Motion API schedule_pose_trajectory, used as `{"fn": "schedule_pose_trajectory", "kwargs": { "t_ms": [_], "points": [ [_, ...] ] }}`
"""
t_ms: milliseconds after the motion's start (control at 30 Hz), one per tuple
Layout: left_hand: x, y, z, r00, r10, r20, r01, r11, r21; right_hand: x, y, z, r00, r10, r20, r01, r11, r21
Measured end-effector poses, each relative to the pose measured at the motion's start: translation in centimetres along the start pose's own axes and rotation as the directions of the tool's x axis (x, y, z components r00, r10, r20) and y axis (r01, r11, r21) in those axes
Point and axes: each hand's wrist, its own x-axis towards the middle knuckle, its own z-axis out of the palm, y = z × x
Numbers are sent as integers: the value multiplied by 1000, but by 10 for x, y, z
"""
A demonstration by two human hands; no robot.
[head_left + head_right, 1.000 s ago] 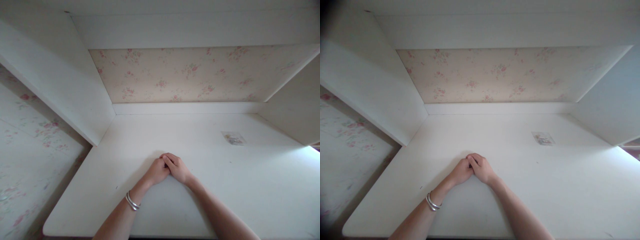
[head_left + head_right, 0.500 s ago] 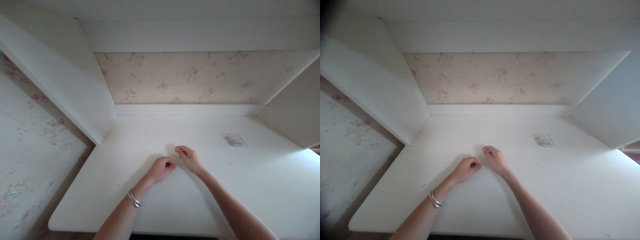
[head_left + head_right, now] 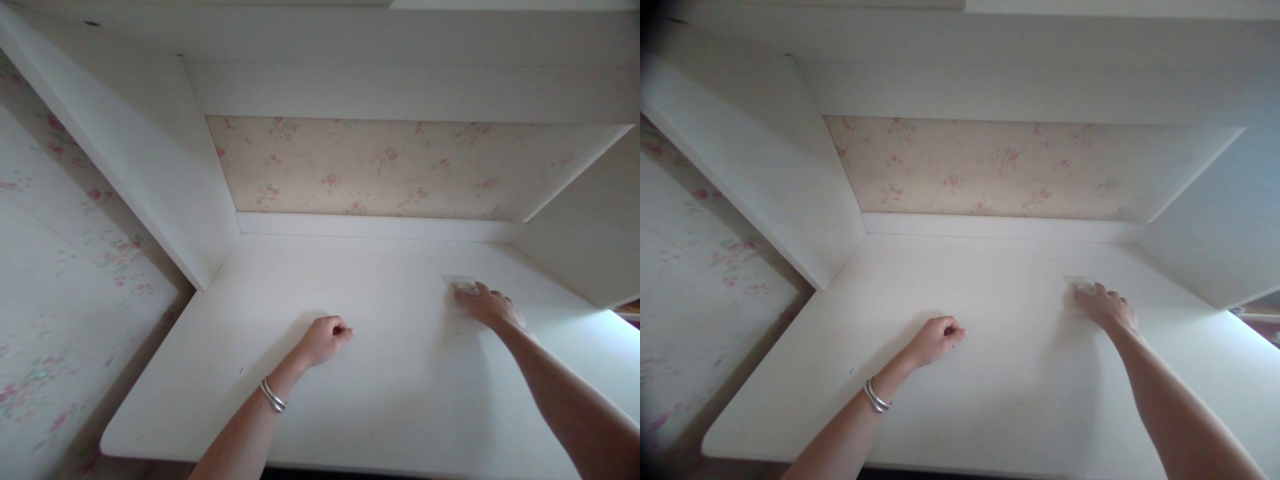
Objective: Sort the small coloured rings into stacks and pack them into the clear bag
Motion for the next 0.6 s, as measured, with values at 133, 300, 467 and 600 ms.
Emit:
{"fn": "schedule_pose_trajectory", "kwargs": {
  "t_ms": [133,300,467,600],
  "points": [
    [1,-1,0,999,-48,-18,44,985,-168,-19,-30,2,992,-107,-65,111,992,60],
    [3,2,-1,994,-100,-49,64,873,-483,-105,-119,0,916,-399,-36,374,823,428],
    [2,9,-8,994,-75,-83,-1,734,-680,-195,-192,9,761,-649,-15,448,508,735],
    [0,12,-12,990,-69,-120,-47,649,-760,-219,-212,18,793,-608,-23,357,435,827]
  ]
}}
